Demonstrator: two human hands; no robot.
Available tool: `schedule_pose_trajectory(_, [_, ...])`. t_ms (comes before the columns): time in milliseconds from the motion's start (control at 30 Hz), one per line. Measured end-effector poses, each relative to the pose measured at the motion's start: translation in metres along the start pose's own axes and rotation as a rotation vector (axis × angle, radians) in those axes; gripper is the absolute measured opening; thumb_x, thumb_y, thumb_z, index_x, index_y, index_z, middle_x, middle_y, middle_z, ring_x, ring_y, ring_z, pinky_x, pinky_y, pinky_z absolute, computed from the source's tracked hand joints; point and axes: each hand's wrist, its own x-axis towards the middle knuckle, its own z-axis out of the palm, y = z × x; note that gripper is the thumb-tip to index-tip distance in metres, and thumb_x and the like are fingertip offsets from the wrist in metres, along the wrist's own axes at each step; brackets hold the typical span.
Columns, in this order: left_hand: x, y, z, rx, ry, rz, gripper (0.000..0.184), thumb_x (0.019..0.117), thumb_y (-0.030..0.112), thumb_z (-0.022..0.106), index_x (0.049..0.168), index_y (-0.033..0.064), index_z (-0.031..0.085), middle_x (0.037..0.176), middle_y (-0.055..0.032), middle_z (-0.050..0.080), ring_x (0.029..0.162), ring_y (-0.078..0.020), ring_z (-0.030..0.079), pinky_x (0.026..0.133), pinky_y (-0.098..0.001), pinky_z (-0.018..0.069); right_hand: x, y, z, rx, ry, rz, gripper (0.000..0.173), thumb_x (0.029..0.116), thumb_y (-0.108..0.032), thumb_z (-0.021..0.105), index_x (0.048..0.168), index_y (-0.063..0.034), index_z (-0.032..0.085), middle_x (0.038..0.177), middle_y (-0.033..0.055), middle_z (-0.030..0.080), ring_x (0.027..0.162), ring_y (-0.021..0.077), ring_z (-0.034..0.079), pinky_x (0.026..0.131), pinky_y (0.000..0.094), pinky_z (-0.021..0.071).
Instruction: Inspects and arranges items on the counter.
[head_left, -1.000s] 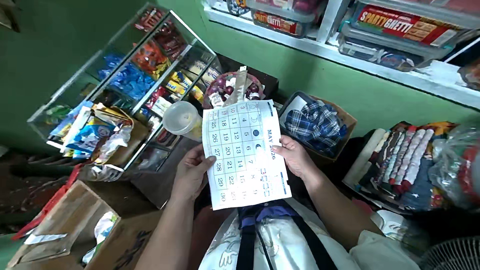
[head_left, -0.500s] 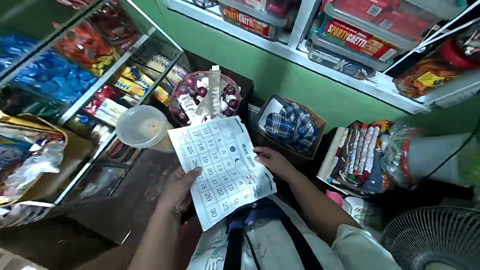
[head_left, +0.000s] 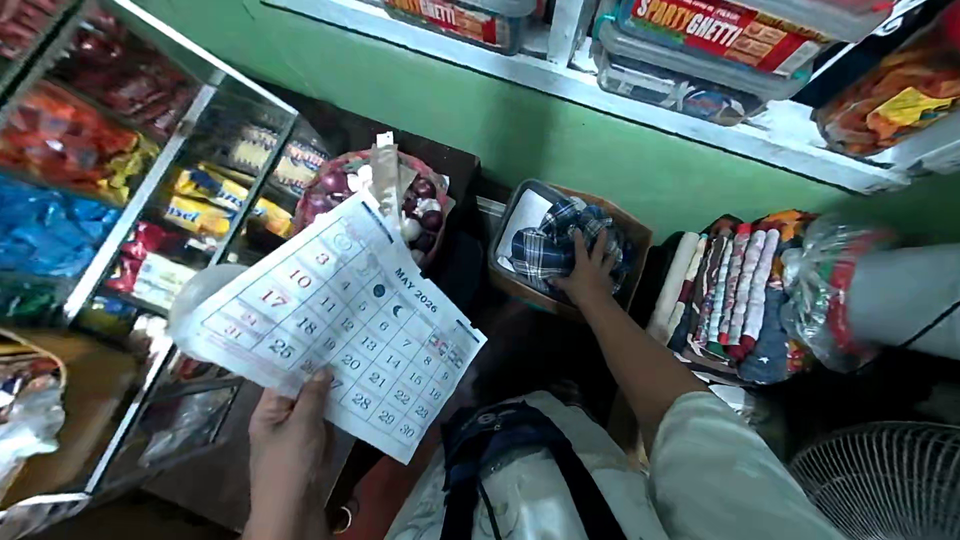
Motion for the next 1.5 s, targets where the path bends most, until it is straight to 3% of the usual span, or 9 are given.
schedule_pose_trajectory(167, [-0.007,0.004,0.022,0.081,0.080,-0.025,0.020,0.1027,0.003,0.053,0.123,0.0035,0.056,0.097,0.0043,0.074,0.085,-0.0068,0.073,0.079,-0.0278,0.0641,0.050,0.018,0.008,-0.076,-0.120,0.039,0.100,0.0759,-0.044,0.089,0.160,-0.0347,0.035,0.172,0.0147,-0.012,0.146,0.0655,0.013,0.090,0.0823,0.0429])
schedule_pose_trajectory(267, [-0.006,0.001,0.033,0.078,0.128,-0.030,0.017,0.1025,0.003,0.054,0.119,0.0041,0.058,0.096,0.0037,0.074,0.084,-0.0079,0.074,0.078,-0.0292,0.0644,0.067,0.035,0.010,-0.086,-0.132,0.009,0.068,0.0836,-0.039,0.081,0.144,-0.0192,0.057,0.168,0.0160,0.025,0.140,0.0565,0.037,0.093,0.0738,0.0482])
schedule_pose_trajectory(400, [-0.002,0.002,0.053,0.123,0.132,-0.039,0.018,0.1022,0.003,0.053,0.119,0.0042,0.057,0.095,0.0062,0.073,0.083,-0.0047,0.073,0.078,-0.0257,0.0636,0.068,0.057,-0.019,0.170,-0.056,0.001,0.058,0.0867,-0.031,0.079,0.136,-0.0065,0.061,0.138,0.0205,0.061,0.125,0.0430,0.059,0.099,0.0654,0.0495])
schedule_pose_trajectory(600, [0.020,0.001,0.077,0.090,0.066,-0.006,0.018,0.1028,0.004,0.055,0.121,0.0019,0.056,0.097,0.0029,0.073,0.087,-0.0085,0.074,0.081,-0.0290,0.0639,0.018,0.103,-0.090,1.077,0.286,0.067,0.061,0.0869,-0.007,0.071,0.143,-0.0025,0.048,0.126,0.0127,0.065,0.111,0.0163,0.066,0.095,0.0383,0.0580])
schedule_pose_trajectory(733, [0.036,0.004,0.091,0.041,0.009,0.023,0.019,0.1036,0.004,0.053,0.123,0.0021,0.053,0.099,0.0025,0.072,0.089,-0.0089,0.073,0.083,-0.0304,0.0634,-0.036,0.130,-0.117,1.394,0.502,0.055,0.042,0.0923,-0.006,0.060,0.132,-0.0075,0.049,0.113,0.0032,0.066,0.102,0.0135,0.067,0.089,0.0390,0.0596])
schedule_pose_trajectory(967, [0.057,0.003,0.105,-0.029,-0.193,0.083,0.026,0.1033,0.003,0.054,0.129,0.0010,0.049,0.103,-0.0002,0.072,0.092,-0.0123,0.073,0.086,-0.0334,0.0633,-0.158,0.179,-0.059,1.488,0.539,0.437,0.030,0.0992,-0.025,0.060,0.127,-0.0147,0.055,0.102,0.0007,0.068,0.089,0.0126,0.068,0.076,0.0371,0.0598])
schedule_pose_trajectory(1100, [0.062,0.002,0.106,-0.010,-0.265,0.092,0.034,0.1045,0.004,0.052,0.137,-0.0014,0.043,0.110,-0.0020,0.069,0.097,-0.0119,0.072,0.088,-0.0331,0.0623,-0.208,0.168,-0.008,1.327,0.541,0.655,0.028,0.0999,-0.010,0.063,0.126,-0.0001,0.061,0.104,0.0105,0.070,0.092,0.0139,0.068,0.083,0.0347,0.0586])
schedule_pose_trajectory(1267, [0.053,0.006,0.104,0.006,-0.294,0.134,0.038,0.1025,-0.003,0.050,0.139,-0.0061,0.037,0.112,-0.0038,0.067,0.098,-0.0097,0.071,0.089,-0.0309,0.0610,-0.238,0.170,0.034,1.150,0.310,0.893,0.062,0.0921,-0.022,0.074,0.145,-0.0020,0.049,0.130,0.0211,0.063,0.118,0.0275,0.063,0.100,0.0465,0.0534])
schedule_pose_trajectory(1500, [0.053,0.007,0.090,0.026,-0.262,0.148,0.034,0.1024,-0.005,0.047,0.136,-0.0072,0.040,0.108,-0.0023,0.067,0.094,-0.0080,0.071,0.088,-0.0295,0.0609,-0.251,0.214,0.014,1.070,0.669,0.620,0.048,0.0840,-0.011,0.079,0.127,-0.0062,0.059,0.108,0.0085,0.071,0.098,0.0146,0.070,0.088,0.0393,0.0591])
